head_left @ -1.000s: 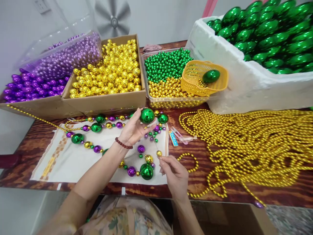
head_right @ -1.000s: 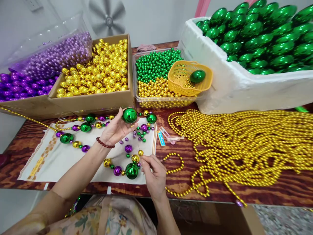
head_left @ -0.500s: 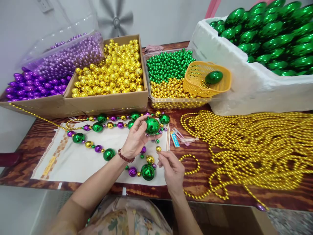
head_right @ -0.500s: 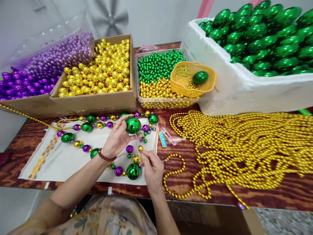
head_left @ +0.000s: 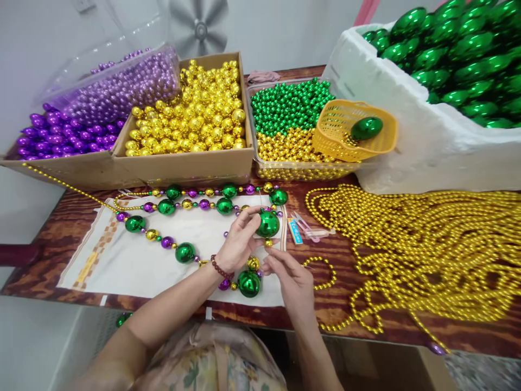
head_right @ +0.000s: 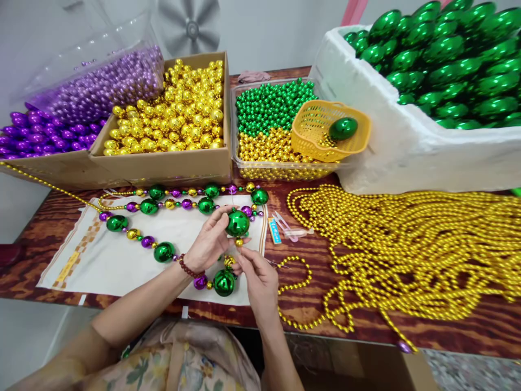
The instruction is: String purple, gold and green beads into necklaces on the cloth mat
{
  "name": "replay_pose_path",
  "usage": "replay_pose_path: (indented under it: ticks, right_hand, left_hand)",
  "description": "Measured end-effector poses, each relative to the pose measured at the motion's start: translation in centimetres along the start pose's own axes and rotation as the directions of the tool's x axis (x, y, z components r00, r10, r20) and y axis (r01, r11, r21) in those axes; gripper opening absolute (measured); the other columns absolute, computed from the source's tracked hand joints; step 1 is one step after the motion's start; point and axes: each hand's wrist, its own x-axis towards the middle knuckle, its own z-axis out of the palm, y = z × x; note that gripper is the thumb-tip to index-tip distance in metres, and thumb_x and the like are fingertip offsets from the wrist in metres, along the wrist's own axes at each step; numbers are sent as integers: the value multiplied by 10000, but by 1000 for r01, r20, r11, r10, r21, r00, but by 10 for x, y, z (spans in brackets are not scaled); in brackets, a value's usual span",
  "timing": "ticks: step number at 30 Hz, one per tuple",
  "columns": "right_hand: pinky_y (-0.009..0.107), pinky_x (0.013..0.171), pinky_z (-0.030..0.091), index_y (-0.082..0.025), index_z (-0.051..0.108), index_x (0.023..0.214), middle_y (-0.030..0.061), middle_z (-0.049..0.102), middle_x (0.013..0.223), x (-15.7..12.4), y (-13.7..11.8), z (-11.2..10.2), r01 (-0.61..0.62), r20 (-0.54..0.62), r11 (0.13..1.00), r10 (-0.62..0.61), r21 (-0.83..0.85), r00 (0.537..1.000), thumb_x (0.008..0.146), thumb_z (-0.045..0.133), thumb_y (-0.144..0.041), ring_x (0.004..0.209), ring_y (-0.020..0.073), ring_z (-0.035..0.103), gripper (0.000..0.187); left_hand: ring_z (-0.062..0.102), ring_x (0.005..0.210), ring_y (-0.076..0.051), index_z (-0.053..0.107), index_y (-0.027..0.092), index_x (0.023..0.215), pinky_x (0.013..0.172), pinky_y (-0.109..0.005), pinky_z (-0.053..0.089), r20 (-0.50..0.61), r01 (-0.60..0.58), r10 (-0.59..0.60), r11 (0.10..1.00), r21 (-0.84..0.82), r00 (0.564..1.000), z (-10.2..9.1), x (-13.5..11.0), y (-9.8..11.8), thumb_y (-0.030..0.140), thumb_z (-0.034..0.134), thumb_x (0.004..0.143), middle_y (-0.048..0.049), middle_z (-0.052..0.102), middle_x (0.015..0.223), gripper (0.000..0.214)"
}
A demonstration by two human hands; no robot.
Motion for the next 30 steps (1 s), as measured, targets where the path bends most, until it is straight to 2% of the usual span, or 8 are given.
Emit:
replay_pose_path:
  ticks: [5, 9, 14, 16, 18, 23, 26, 30]
  right_hand:
    - [280, 512, 548, -161, 676, 778, 37, 713, 660, 4, 13, -6, -122, -61, 986, 130, 116, 990, 702, 816, -426, 567, 186, 684, 309]
    - [251, 517, 508, -169, 632, 749, 8, 680, 631, 6, 23, -5, -108, -44, 983, 116, 148, 992, 723, 800, -390, 537, 142, 630, 278]
    - [221, 518, 455, -173, 637, 766, 2, 669, 623, 11, 32, -11, -1, -71, 991, 11, 137, 997, 770, 754, -322, 514, 104, 556, 189]
    - [219, 512, 447, -178, 646, 767, 2, 670, 621, 13, 32, -17, 12, -66, 992, -4, 124, 998, 771, 744, -303, 517, 107, 551, 159]
    - [221, 504, 440, -183, 654, 769, 0, 663, 611, 13, 32, -22, 18, -53, 995, -13, 97, 999, 777, 730, -293, 515, 112, 547, 134]
    - [222, 492, 422, -187, 652, 754, -1, 650, 594, 5, 35, -27, 10, -22, 1000, -9, 28, 1000, 804, 697, -291, 498, 111, 525, 124]
    - [222, 498, 417, -188, 643, 759, -1, 648, 599, 0, 43, -28, -5, -8, 1000, 5, 4, 1000, 825, 684, -305, 503, 110, 523, 140]
    - [228, 518, 420, -191, 626, 780, -5, 646, 617, -3, 55, -29, -21, 16, 1000, 21, -13, 1000, 848, 672, -322, 524, 114, 523, 155]
  left_hand:
    - [599, 903, -153, 662, 256, 1101, 815, -308, 544, 25, -6, 4, 998, 62, 1000, -3, -4, -17, 399, 757, 788, -47, 614, 1140, 357]
    - [620, 934, -176, 642, 278, 1204, 847, -303, 518, 100, -85, 60, 960, 268, 993, -6, -12, -24, 391, 710, 834, -61, 631, 1166, 393]
    - [604, 1131, -226, 600, 265, 1277, 945, -335, 496, 180, -228, 152, 804, 550, 972, -31, -11, 7, 362, 664, 869, -98, 553, 1353, 424]
    - [619, 1090, -222, 597, 233, 1254, 909, -347, 510, 115, -261, 251, 690, 675, 961, -53, -3, 26, 353, 622, 892, -111, 581, 1299, 382]
    - [631, 996, -213, 617, 191, 1181, 863, -355, 514, 82, -233, 307, 496, 836, 948, -78, 6, 42, 310, 573, 912, -106, 643, 1149, 297]
    - [608, 950, -222, 649, 162, 976, 905, -376, 476, 211, -201, 42, -177, 963, 977, -111, 12, 44, 172, 493, 915, -87, 647, 1003, 168]
    - [591, 989, -235, 618, 172, 1073, 901, -370, 481, 200, -195, -21, -350, 916, 980, -111, 10, 31, 203, 487, 924, -96, 606, 1065, 200]
    - [576, 985, -249, 623, 169, 1002, 891, -377, 479, 178, -183, -51, -401, 898, 983, -113, 9, 21, 216, 506, 913, -100, 591, 1035, 154]
